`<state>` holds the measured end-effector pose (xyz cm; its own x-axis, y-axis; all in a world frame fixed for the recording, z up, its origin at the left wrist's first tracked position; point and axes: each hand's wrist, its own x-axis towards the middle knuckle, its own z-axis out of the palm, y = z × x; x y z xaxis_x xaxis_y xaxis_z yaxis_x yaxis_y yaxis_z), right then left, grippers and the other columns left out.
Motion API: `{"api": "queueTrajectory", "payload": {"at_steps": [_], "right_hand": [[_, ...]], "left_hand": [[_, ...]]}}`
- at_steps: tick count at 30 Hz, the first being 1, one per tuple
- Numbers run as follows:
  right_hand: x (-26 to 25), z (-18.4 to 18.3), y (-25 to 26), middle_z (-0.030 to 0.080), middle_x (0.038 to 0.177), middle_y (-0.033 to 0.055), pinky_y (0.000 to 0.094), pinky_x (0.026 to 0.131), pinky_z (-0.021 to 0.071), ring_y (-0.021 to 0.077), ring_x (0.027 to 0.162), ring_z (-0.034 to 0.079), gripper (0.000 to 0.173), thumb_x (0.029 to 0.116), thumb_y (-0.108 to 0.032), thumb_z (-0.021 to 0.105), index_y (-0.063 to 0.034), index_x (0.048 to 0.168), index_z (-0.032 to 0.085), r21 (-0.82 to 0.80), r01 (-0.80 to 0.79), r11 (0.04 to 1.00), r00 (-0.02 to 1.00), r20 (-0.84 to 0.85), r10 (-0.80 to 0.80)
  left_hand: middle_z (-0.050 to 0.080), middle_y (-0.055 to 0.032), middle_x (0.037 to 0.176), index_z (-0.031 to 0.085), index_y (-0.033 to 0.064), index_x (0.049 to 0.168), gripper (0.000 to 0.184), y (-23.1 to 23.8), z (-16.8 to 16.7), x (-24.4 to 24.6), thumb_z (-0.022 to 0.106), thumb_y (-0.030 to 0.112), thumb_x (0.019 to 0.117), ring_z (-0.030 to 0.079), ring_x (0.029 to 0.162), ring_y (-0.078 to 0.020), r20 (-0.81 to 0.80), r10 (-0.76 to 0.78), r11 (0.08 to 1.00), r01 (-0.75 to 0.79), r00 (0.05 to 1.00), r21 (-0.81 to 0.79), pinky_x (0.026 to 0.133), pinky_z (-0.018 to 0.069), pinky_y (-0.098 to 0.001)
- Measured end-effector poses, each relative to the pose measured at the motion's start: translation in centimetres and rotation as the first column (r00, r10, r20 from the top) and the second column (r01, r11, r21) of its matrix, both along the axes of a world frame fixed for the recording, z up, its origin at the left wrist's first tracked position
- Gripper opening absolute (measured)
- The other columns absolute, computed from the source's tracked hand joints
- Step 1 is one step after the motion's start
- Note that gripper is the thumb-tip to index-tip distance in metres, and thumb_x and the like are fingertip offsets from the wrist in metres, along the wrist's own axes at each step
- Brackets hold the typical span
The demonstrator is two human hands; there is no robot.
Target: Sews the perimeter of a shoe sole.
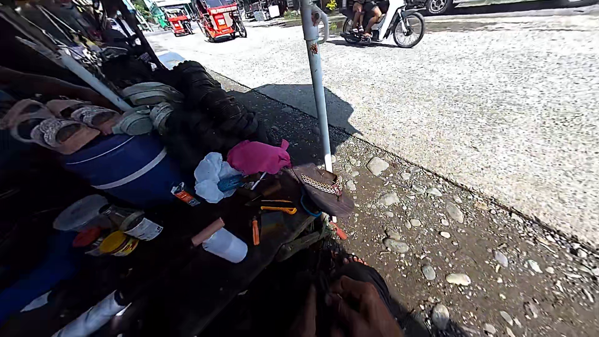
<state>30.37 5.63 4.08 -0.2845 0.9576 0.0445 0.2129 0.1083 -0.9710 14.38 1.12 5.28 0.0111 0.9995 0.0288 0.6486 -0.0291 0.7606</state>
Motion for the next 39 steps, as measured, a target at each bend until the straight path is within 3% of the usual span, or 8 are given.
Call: {"api": "queueTrajectory", "payload": {"at_steps": [4, 9, 11, 14, 17, 20, 25, 39], "right_hand": [[-1.2, -0.5, 2.4, 0.062, 0.066, -0.0034, 0.0274, 0.054, 0.0491, 0.0051, 0.056, 0.057, 0.019, 0.0954, -0.027, 0.066, -0.0091, 0.091, 0.071, -0.003, 0.032, 0.999, 0.999, 0.036, -0.032], [1.2, -0.1, 2.1, 0.062, 0.069, -0.0057, 0.0238, 0.052, 0.048, 0.0034, 0.057, 0.056, 0.023, 0.0983, -0.034, 0.066, -0.0123, 0.097, 0.071, 0.003, -0.067, 0.998, 0.997, 0.032, 0.067], [3.8, 0.3, 1.3, 0.063, 0.075, -0.0051, 0.0222, 0.054, 0.0483, 0.0029, 0.061, 0.056, 0.021, 0.0977, -0.031, 0.068, -0.0107, 0.101, 0.068, -0.006, -0.028, 1.0, 0.997, 0.071, 0.028], [9.8, -0.5, -0.1, 0.069, 0.099, 0.0027, 0.0286, 0.059, 0.0557, 0.009, 0.071, 0.065, 0.029, 0.0952, -0.023, 0.065, -0.0081, 0.12, 0.063, -0.112, 0.106, 0.988, 0.968, 0.239, -0.077], [14.7, -1.0, -1.6, 0.07, 0.122, 0.007, 0.0305, 0.067, 0.0595, 0.0124, 0.084, 0.07, 0.042, 0.0996, -0.02, 0.058, -0.0078, 0.14, 0.058, -0.204, 0.2, 0.958, 0.945, 0.3, -0.134], [14.3, -1.0, -2.7, 0.073, 0.117, 0.0025, 0.0221, 0.07, 0.0585, 0.0074, 0.085, 0.07, 0.042, 0.0974, -0.017, 0.065, -0.0049, 0.138, 0.062, -0.179, 0.125, 0.976, 0.989, 0.095, -0.11], [6.9, -0.2, -2.1, 0.071, 0.11, 0.0028, 0.0201, 0.073, 0.0551, 0.0039, 0.085, 0.063, 0.031, 0.1004, -0.017, 0.066, -0.003, 0.128, 0.069, -0.046, -0.186, 0.981, 0.97, -0.167, 0.176], [1.7, -0.3, 0.2, 0.072, 0.098, -0.0031, 0.0303, 0.071, 0.0555, 0.0061, 0.083, 0.066, 0.033, 0.1063, -0.025, 0.048, -0.0206, 0.128, 0.073, 0.051, -0.216, 0.975, 0.97, 0.128, 0.208]], "left_hand": [[0.074, -0.0219, 0.106, 0.061, -0.01, 0.134, 0.06, 1.9, 0.4, 0.2, 0.077, 0.022, 0.0855, 0.073, 0.096, -0.0324, 0.018, 0.121, 0.993, -0.121, 0.993, 0.01, 0.09, 0.0577, -0.0519], [0.072, -0.0096, 0.107, 0.052, -0.0015, 0.146, 0.069, 1.4, -1.0, -1.4, 0.075, 0.033, 0.0903, 0.069, 0.085, -0.0135, 0.248, 0.004, 0.999, -0.014, 0.969, 0.037, 0.076, 0.0603, -0.0334], [0.069, -0.0078, 0.112, 0.055, 0.0003, 0.142, 0.051, 0.7, -0.7, -3.1, 0.065, 0.028, 0.1001, 0.069, 0.088, -0.0132, 0.546, 0.009, 1.0, -0.006, 0.838, -0.007, 0.074, 0.0615, -0.0299], [0.074, -0.0076, 0.106, 0.071, 0.004, 0.106, 0.032, -0.9, -1.4, -6.9, 0.045, 0.023, 0.1063, 0.073, 0.093, -0.0205, 0.768, 0.332, 0.942, -0.232, 0.548, -0.242, 0.081, 0.0621, -0.0372], [0.071, -0.0104, 0.112, 0.063, -0.001, 0.124, 0.028, -2.4, -3.0, -9.5, 0.052, 0.017, 0.1046, 0.073, 0.09, -0.0203, 0.472, 0.507, 0.861, -0.396, 0.721, -0.32, 0.072, 0.0629, -0.0358], [0.067, -0.0094, 0.118, 0.056, -0.0021, 0.137, 0.044, -3.2, -2.2, -7.7, 0.06, 0.024, 0.1015, 0.07, 0.089, -0.0149, 0.316, 0.312, 0.95, -0.286, 0.896, -0.129, 0.069, 0.0612, -0.0288], [0.071, -0.0074, 0.104, 0.065, -0.0042, 0.122, 0.041, -0.6, 0.0, -1.4, 0.072, 0.026, 0.0946, 0.07, 0.088, -0.0137, 0.348, 0.067, 0.997, -0.071, 0.935, 0.0, 0.072, 0.0619, -0.029], [0.072, -0.0105, 0.096, 0.066, -0.0081, 0.111, 0.024, 0.3, -0.5, -2.0, 0.068, -0.001, 0.0884, 0.071, 0.081, -0.0161, 0.531, 0.1, 0.994, -0.101, 0.841, -0.027, 0.075, 0.0626, -0.0294]]}}
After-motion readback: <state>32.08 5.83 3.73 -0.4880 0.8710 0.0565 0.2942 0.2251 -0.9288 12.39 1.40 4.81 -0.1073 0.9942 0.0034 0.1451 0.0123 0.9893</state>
